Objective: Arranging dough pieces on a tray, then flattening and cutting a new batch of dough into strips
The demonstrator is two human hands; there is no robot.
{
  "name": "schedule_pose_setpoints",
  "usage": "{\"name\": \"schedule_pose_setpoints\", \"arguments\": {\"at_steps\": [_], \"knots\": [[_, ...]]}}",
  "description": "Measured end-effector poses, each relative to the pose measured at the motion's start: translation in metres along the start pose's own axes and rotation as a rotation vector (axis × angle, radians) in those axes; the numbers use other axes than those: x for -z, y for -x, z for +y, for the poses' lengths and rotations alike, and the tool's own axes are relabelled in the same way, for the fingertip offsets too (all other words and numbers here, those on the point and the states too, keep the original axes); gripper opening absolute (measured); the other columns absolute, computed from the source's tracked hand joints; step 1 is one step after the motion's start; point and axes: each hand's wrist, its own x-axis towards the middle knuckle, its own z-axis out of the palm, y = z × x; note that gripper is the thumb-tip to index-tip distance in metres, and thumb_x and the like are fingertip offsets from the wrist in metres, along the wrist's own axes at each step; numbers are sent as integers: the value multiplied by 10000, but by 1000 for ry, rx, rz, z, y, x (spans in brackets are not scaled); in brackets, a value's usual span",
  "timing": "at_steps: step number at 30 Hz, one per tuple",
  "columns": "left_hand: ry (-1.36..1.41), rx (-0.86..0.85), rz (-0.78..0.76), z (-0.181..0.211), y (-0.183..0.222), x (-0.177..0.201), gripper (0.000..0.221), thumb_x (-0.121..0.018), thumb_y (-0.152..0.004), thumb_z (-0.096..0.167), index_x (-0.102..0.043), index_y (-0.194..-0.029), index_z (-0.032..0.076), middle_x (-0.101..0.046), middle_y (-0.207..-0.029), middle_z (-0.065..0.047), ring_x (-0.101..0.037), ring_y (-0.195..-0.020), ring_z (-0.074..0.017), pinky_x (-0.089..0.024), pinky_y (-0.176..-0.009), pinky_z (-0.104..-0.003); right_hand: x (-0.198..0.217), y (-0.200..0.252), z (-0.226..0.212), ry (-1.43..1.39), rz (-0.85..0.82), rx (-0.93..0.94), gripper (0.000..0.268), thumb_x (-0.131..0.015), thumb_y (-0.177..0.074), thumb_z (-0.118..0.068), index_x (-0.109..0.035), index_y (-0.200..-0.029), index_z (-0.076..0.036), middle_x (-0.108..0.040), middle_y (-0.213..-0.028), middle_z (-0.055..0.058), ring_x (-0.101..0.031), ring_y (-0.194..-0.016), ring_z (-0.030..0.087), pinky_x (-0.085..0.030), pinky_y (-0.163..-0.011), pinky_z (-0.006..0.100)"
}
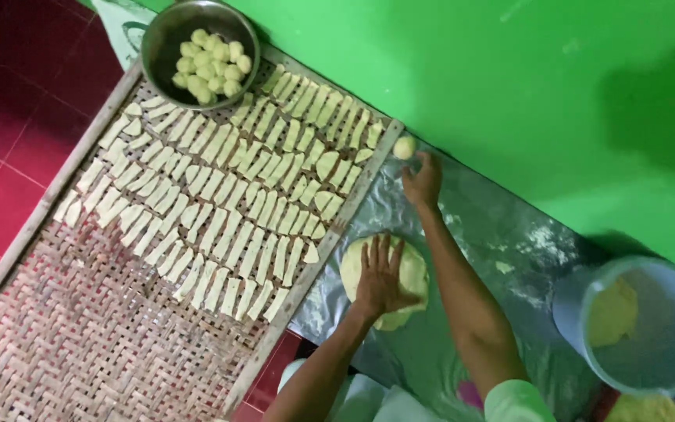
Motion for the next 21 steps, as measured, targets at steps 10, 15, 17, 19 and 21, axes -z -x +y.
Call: {"name": "schedule_pose_setpoints", "arguments": {"at_steps": [10,15,17,19,21], "knots": [[59,-36,-92,-6,-11,15,1462,-809,-408,685,-188,-1603,114,-218,-1614,-255,-166,-1515,-483,-95,-1232,-639,-40,-29,-4,-91,110,-4,647,-791,-711,-213,-603,-1316,-83,-664,-1171,208,-639,-1075,456,-488,-983,552],[83,-44,-109,-5,-15,16,1464,-826,-440,665,-158,-1619,111,-206,-1628,-257,-144,-1520,-498,-86,-1220,-663,-49,-26,12,-79,72,-21,616,-842,-695,-217,-661,-1276,-126,-588,-1152,189,-585,-1144,447,-448,-1014,530],[92,-43,-109,-5,-15,20,1468,-834,-438,663,-157,-1618,112,-209,-1627,-258,-145,-1519,-498,-90,-1218,-664,-55,-19,23,-115,45,-173,598,-872,-709,-322,-679,-1248,-152,-599,-1165,166,-610,-1143,397,-470,-1015,497],[102,-44,-106,-4,-16,22,1472,-842,-436,661,-156,-1617,112,-212,-1626,-259,-147,-1518,-497,-93,-1217,-665,-45,-13,24,-152,21,-323,593,-902,-723,-427,-697,-1220,-178,-611,-1178,143,-636,-1141,348,-492,-1016,464],[94,-40,-99,-4,-16,19,1461,-847,-441,669,-172,-1611,113,-219,-1623,-256,-158,-1516,-496,-112,-1212,-668,-21,-4,15,-296,-27,-601,694,-852,-750,-672,-665,-1279,-264,-636,-1249,96,-648,-1190,276,-527,-1000,416]]}}
